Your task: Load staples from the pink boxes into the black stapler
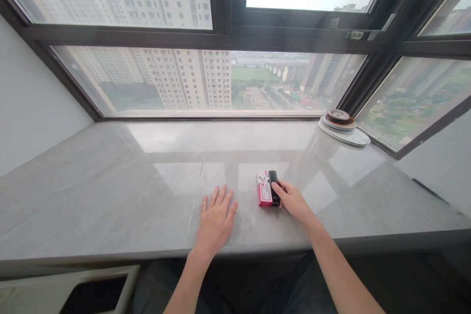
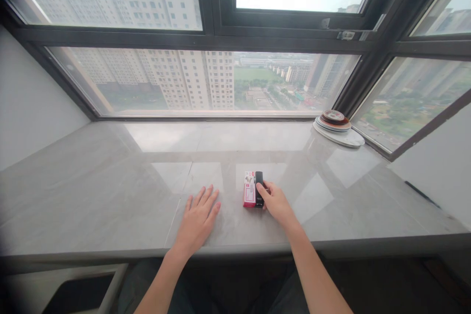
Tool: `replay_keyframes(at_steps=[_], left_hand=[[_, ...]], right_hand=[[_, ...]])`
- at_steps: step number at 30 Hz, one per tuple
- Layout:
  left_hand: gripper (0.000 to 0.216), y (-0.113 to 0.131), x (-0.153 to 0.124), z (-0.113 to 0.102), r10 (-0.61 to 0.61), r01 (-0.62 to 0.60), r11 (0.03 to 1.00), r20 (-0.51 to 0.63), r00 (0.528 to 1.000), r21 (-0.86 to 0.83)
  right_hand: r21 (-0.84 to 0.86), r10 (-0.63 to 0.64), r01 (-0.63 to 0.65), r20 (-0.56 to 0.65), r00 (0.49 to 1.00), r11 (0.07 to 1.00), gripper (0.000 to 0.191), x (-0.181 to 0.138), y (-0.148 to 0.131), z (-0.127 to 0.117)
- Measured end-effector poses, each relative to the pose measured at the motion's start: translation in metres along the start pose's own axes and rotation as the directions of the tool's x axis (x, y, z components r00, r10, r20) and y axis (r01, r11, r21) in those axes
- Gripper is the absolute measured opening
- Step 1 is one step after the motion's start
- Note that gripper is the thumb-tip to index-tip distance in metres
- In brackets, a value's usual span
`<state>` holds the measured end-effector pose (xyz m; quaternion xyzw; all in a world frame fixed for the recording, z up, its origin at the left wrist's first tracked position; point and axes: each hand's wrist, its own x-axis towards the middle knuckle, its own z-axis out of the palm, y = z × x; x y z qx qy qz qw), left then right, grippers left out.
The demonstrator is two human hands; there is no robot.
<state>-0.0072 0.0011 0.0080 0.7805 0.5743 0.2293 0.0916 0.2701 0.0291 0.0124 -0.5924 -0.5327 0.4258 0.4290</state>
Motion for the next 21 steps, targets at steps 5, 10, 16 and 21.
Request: replay_keyframes(at_steps=[5, 10, 16, 21], left_hand=[[0.044, -0.005, -0.003, -0.009, -0.212, 0.146, 0.898, -0.118, 0.970, -0.415], [0.055, 0.009, 0.001, -0.011, -0.305, 0.226, 0.931, -0.271, 0.913, -0.288], [0.052, 0.016, 0.002, -0.013, -0.256, 0.252, 0.967, -0.265, 0.930, -0.050], [0.047, -0.023, 0.002, -0.022, -0.244, 0.225, 0.970, -0.343, 0.907, -0.095]], right_hand=[[-0.023, -0.119, 0.118, -0.021, 0.993, 0.993, 0.046, -0.005, -0.030, 0.105], [-0.087, -0.213, 0.204, -0.123, 0.969, 0.975, 0.037, -0.008, -0.039, 0.136], [-0.091, -0.166, 0.152, -0.170, 0.971, 0.984, 0.045, -0.025, -0.017, 0.085], [-0.100, -0.148, 0.133, -0.161, 0.976, 0.986, 0.049, -0.052, -0.008, 0.060]])
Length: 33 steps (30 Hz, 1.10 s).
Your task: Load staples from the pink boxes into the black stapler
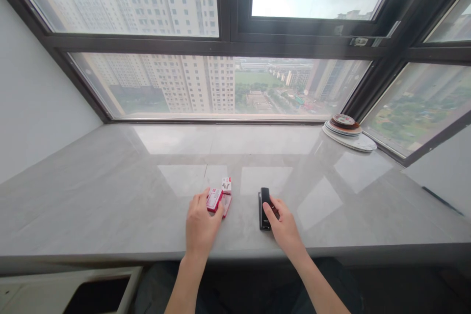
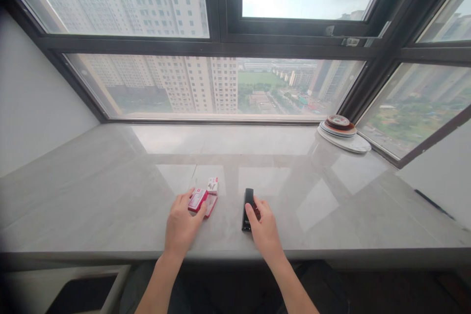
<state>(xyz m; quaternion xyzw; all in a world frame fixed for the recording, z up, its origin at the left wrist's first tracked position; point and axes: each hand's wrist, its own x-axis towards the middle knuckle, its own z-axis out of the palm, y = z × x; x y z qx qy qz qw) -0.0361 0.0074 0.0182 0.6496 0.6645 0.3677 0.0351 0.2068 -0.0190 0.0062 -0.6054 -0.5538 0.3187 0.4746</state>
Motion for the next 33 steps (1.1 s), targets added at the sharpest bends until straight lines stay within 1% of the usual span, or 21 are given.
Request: replay_keyframes(at_steps=[3, 6, 8, 10, 13, 15, 17, 21, 23, 25, 26, 28, 30, 32, 33], left_hand=[[0.048, -0.028, 0.024, -0.004, -0.014, 0.016, 0.999, -0.039, 0.999, 0.035], [0.046, -0.049, 0.054, -0.004, -0.047, 0.049, 0.994, -0.018, 0.999, 0.098], [0.046, -0.056, 0.068, -0.004, -0.064, 0.060, 0.991, 0.025, 0.998, 0.117], [0.045, -0.058, 0.074, -0.006, -0.067, 0.062, 0.991, 0.040, 0.997, 0.117], [0.043, -0.055, 0.065, -0.012, -0.065, 0.067, 0.991, -0.027, 0.998, 0.118], [0.044, -0.055, 0.049, -0.020, -0.070, 0.081, 0.987, -0.085, 0.994, 0.136], [0.047, -0.059, 0.030, -0.029, -0.083, 0.101, 0.982, -0.118, 0.989, 0.161], [0.049, -0.067, 0.002, -0.044, -0.130, 0.146, 0.967, -0.089, 0.987, 0.209], [0.046, -0.061, -0.004, -0.046, -0.126, 0.142, 0.964, -0.086, 0.988, 0.224], [0.040, -0.045, -0.007, -0.041, -0.092, 0.109, 0.970, -0.087, 0.992, 0.215], [0.037, -0.033, -0.008, -0.036, -0.065, 0.078, 0.977, -0.073, 0.995, 0.198], [0.031, -0.008, -0.010, -0.024, 0.009, -0.010, 0.990, 0.005, 1.000, 0.137], [0.029, 0.014, -0.010, -0.010, 0.077, -0.084, 0.992, 0.085, 0.993, 0.089], [0.031, 0.028, -0.008, 0.003, 0.099, -0.110, 0.990, 0.123, 0.987, 0.085], [0.034, 0.032, -0.005, 0.007, 0.095, -0.108, 0.989, 0.129, 0.987, 0.097]], right_hand=[[-0.015, -0.003, 0.003, -0.009, 1.000, 1.000, 0.049, -0.006, -0.001, -0.001], [-0.024, -0.003, 0.003, -0.024, 1.000, 1.000, 0.050, -0.006, -0.002, 0.003], [-0.032, -0.003, 0.002, -0.040, 0.999, 0.999, 0.051, -0.006, -0.001, 0.004], [-0.032, -0.002, 0.001, -0.045, 0.999, 0.999, 0.052, -0.006, -0.001, 0.004], [-0.027, 0.002, -0.003, -0.037, 0.999, 1.000, 0.052, -0.006, -0.001, 0.003], [-0.031, 0.006, -0.007, -0.035, 0.999, 1.000, 0.053, -0.006, -0.001, 0.002], [-0.035, 0.008, -0.010, -0.034, 0.999, 0.999, 0.053, -0.005, 0.000, 0.002], [-0.051, 0.001, -0.003, -0.041, 0.999, 0.999, 0.055, -0.005, 0.001, 0.004], [-0.066, -0.016, 0.012, -0.057, 0.998, 0.998, 0.057, -0.006, 0.000, 0.005], [-0.086, -0.029, 0.022, -0.085, 0.996, 0.996, 0.062, -0.007, -0.001, 0.007], [-0.095, -0.031, 0.021, -0.102, 0.994, 0.995, 0.066, -0.008, -0.001, 0.009], [-0.098, -0.023, 0.010, -0.131, 0.991, 0.995, 0.071, -0.008, -0.001, 0.011], [-0.081, -0.010, -0.002, -0.145, 0.989, 0.997, 0.069, -0.009, -0.001, 0.014], [-0.061, 0.002, -0.012, -0.150, 0.989, 0.998, 0.064, -0.011, -0.002, 0.015], [-0.056, 0.008, -0.017, -0.152, 0.988, 0.998, 0.062, -0.012, -0.003, 0.014]])
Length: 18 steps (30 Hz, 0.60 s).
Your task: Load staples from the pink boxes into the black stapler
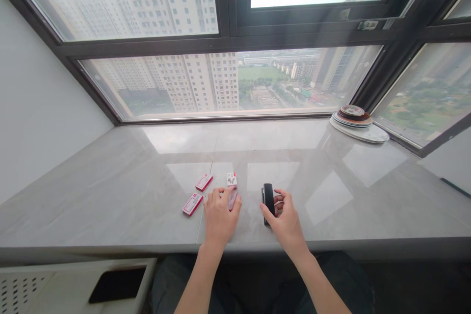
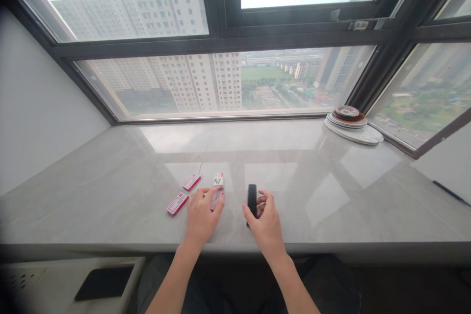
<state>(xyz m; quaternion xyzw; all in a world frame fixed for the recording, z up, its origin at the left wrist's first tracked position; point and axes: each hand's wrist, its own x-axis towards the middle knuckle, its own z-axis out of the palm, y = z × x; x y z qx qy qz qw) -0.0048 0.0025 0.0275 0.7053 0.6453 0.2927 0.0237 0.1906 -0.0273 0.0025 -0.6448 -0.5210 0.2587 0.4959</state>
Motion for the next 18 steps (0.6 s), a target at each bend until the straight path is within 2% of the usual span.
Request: replay_keyframes(at_steps=[4, 7, 11, 15, 18], left_hand=[[0.047, -0.005, 0.008, 0.007, -0.059, 0.060, 0.997, -0.009, 0.998, 0.056], [0.032, -0.011, 0.002, 0.005, -0.061, 0.059, 0.996, 0.028, 0.998, 0.063], [0.025, -0.001, -0.013, 0.002, 0.121, -0.114, 0.992, 0.155, 0.981, -0.054], [0.039, 0.009, -0.017, 0.000, 0.271, -0.235, 0.954, 0.202, 0.941, -0.184], [0.050, 0.007, -0.015, -0.003, 0.338, -0.285, 0.929, 0.236, 0.911, -0.235]], right_hand=[[-0.090, -0.010, 0.012, 0.024, 1.000, 0.996, 0.044, -0.002, -0.004, -0.012], [-0.238, -0.082, 0.088, 0.035, 0.996, 0.967, 0.032, 0.004, -0.006, -0.027], [-0.284, -0.163, 0.185, 0.100, 0.982, 0.941, 0.028, 0.022, -0.008, -0.039], [-0.193, -0.176, 0.231, 0.265, 0.948, 0.954, 0.035, 0.039, -0.017, -0.037], [-0.170, -0.153, 0.226, 0.360, 0.920, 0.959, 0.037, 0.045, -0.028, -0.029]])
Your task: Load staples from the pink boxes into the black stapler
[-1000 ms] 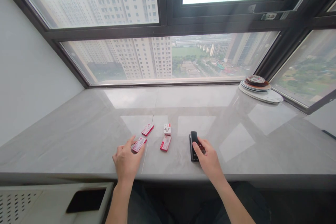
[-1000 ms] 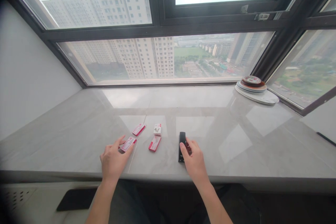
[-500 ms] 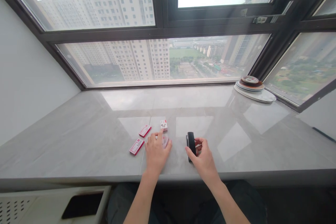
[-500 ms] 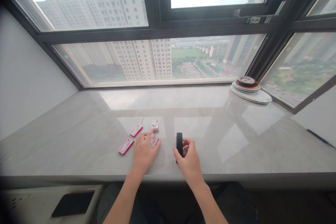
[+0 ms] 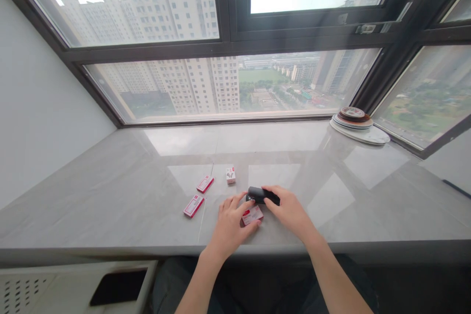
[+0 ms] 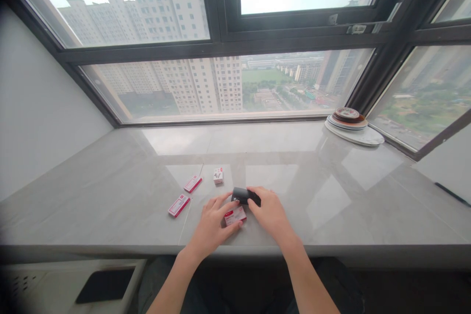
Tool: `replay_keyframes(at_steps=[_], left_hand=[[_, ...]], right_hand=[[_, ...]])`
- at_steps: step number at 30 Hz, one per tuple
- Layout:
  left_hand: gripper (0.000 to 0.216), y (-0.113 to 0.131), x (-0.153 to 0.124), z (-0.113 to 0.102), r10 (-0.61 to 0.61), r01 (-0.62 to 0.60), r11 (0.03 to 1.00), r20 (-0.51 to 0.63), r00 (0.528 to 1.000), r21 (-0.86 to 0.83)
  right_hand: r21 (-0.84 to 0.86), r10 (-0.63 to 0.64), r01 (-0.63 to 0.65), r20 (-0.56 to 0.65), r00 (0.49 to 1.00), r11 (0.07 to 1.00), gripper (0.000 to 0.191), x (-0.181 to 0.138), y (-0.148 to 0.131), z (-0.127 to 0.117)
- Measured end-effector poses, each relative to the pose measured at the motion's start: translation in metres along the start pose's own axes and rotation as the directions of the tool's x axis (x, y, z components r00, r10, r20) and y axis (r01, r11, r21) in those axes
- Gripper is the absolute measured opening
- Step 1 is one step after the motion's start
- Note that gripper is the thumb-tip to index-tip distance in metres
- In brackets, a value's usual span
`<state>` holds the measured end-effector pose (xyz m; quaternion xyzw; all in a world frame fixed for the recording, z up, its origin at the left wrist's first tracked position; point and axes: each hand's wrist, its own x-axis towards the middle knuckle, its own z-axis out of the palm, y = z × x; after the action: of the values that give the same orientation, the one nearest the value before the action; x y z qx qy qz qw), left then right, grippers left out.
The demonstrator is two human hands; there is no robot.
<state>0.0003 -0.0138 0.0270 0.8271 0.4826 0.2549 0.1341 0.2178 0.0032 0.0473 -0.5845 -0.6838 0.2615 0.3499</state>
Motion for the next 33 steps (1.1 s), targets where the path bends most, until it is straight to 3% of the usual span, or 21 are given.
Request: replay_keyframes(at_steps=[3, 8, 10, 12, 14, 16, 18, 20, 24, 26, 28, 31, 33], left_hand=[[0.054, -0.004, -0.002, -0.002, 0.012, -0.012, 1.000, 0.018, 1.000, 0.002], [0.054, -0.008, -0.011, -0.004, -0.048, 0.050, 0.997, -0.030, 0.998, 0.065], [0.054, -0.010, -0.013, -0.007, -0.062, 0.064, 0.995, -0.025, 0.998, 0.079], [0.053, -0.012, -0.015, -0.009, -0.068, 0.070, 0.994, -0.020, 0.997, 0.088], [0.051, -0.014, -0.015, -0.011, -0.068, 0.070, 0.993, -0.021, 0.997, 0.091], [0.051, -0.017, -0.014, -0.012, -0.065, 0.067, 0.994, -0.022, 0.998, 0.088], [0.053, -0.019, -0.013, -0.013, -0.064, 0.065, 0.995, -0.021, 0.998, 0.079], [0.055, -0.022, -0.012, -0.014, -0.069, 0.069, 0.996, -0.017, 0.998, 0.064], [0.044, -0.027, -0.012, -0.016, -0.091, 0.091, 0.996, 0.006, 0.996, 0.013], [0.033, -0.028, -0.011, -0.016, -0.097, 0.097, 0.995, 0.009, 0.995, 0.000], [0.029, -0.026, -0.010, -0.015, -0.098, 0.098, 0.995, 0.002, 0.995, 0.003], [0.031, -0.024, -0.006, -0.014, -0.088, 0.088, 0.996, -0.014, 0.996, 0.019], [0.032, -0.024, -0.005, -0.014, -0.075, 0.075, 0.997, -0.016, 0.997, 0.025]], right_hand=[[-0.015, -0.018, 0.018, 0.035, 0.999, 1.000, 0.035, 0.008, -0.016, 0.013], [-0.024, -0.109, 0.109, -0.011, 0.994, 0.994, 0.024, 0.022, -0.039, 0.047], [0.041, -0.106, 0.108, -0.048, 0.993, 0.993, 0.021, 0.028, -0.043, 0.055], [0.215, -0.041, 0.062, -0.099, 0.994, 0.975, 0.021, 0.033, -0.042, 0.055], [0.480, 0.090, -0.009, -0.146, 0.985, 0.877, 0.026, 0.036, -0.034, 0.048], [0.723, 0.246, -0.039, -0.183, 0.952, 0.690, 0.033, 0.036, -0.018, 0.035], [0.848, 0.379, -0.037, -0.197, 0.904, 0.529, 0.037, 0.031, 0.004, 0.020], [0.873, 0.461, -0.103, -0.149, 0.875, 0.477, 0.036, 0.021, 0.029, 0.003], [0.722, 0.560, -0.355, -0.054, 0.827, 0.594, 0.041, -0.006, 0.067, -0.023], [0.602, 0.571, -0.446, -0.019, 0.821, 0.662, 0.050, -0.017, 0.069, -0.025], [0.482, 0.534, -0.523, 0.127, 0.836, 0.703, 0.059, -0.024, 0.059, -0.017], [0.354, 0.388, -0.510, 0.363, 0.847, 0.784, 0.057, -0.025, 0.032, 0.007], [0.304, 0.296, -0.405, 0.347, 0.890, 0.862, 0.050, -0.021, 0.017, 0.022]])
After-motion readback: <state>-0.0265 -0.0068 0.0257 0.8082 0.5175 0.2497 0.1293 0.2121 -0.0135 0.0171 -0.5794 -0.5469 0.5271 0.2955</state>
